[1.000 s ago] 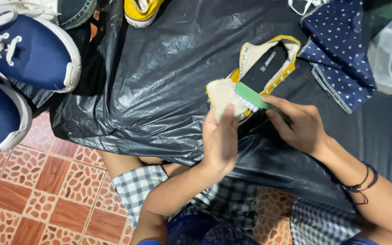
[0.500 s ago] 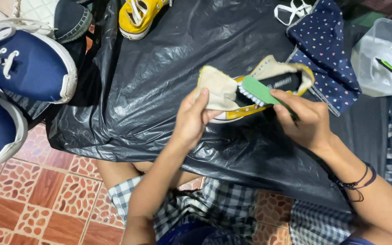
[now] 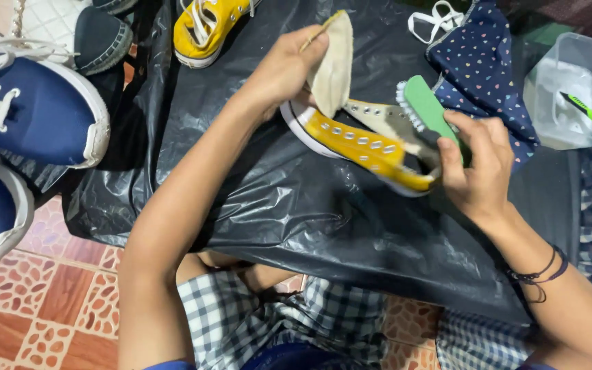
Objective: The person is cleaning the interior of a yellow sneaker by scrubbing the lining and tongue with a small brush dipped in cleaning solution.
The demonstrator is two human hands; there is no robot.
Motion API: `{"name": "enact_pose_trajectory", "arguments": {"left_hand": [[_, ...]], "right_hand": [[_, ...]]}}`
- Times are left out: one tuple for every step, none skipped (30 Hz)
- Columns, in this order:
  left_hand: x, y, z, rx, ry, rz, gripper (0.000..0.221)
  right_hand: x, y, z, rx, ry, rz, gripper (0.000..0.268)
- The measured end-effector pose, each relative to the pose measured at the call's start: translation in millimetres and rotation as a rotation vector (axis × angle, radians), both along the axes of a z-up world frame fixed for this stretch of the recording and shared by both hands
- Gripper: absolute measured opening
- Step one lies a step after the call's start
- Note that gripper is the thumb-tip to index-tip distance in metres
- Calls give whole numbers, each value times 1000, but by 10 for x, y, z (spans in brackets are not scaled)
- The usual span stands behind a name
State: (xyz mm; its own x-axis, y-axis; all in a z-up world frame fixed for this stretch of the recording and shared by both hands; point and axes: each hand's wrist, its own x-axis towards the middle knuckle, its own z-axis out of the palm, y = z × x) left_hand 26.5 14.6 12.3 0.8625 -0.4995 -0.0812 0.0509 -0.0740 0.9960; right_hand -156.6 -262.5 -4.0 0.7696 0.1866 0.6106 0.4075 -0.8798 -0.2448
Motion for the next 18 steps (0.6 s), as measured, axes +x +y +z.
{"name": "enact_pose_trajectory", "arguments": {"left_hand": [[49,-15,-78,-3,0,-3,34],[98,-30,-156,-16,-84,62,35],[150,-33,-234,-28,-169,129,35],[139,-49,-304,-30,-170,129,35],[141,-67,-366,-98,-104,196,41],[145,-84,-431,-167,-38,262,47],[129,-103,-447,-165,-32,265,47],[112,-117,-466,-240,-13,266,47],[90,-123,-487,-317,5,270,48],[8,-131,-507,-316,12,278,48],[-31,-157,-493,-298,1,252,41],[-68,-184,-480,-279,-9,227,36],[-100,-213,-538,-279,-4,225,36],[-131,-239,-600,-380,-14,93,32],[-155,-266,-658,-484,-28,-36,32],[-202,-303,-706,-490,-26,-32,32],[-241,-341,-746,-409,-108,-138,28],[-280,-382,-789,-326,-190,-242,25]], "right_hand": [[14,9,1,-3,0,-3,34],[29,19,0,184,163,29,33],[53,36,-4,370,328,68,33],[25,78,-53,368,326,68,33],[1,124,-105,414,386,87,30],[-20,172,-160,459,446,106,27],[-67,220,-188,460,453,107,27],[-115,272,-220,508,565,135,30],[-161,324,-249,553,678,166,32],[-235,374,-253,552,687,169,32],[-282,421,-252,559,696,181,34],[-328,466,-251,566,705,193,36],[-421,438,-343,567,710,189,36],[-513,412,-437,642,789,145,40],[-589,374,-522,711,866,101,44],[-664,403,-485,705,870,100,44],[-727,427,-448,654,845,219,42],[-791,449,-414,602,818,338,40]]}}
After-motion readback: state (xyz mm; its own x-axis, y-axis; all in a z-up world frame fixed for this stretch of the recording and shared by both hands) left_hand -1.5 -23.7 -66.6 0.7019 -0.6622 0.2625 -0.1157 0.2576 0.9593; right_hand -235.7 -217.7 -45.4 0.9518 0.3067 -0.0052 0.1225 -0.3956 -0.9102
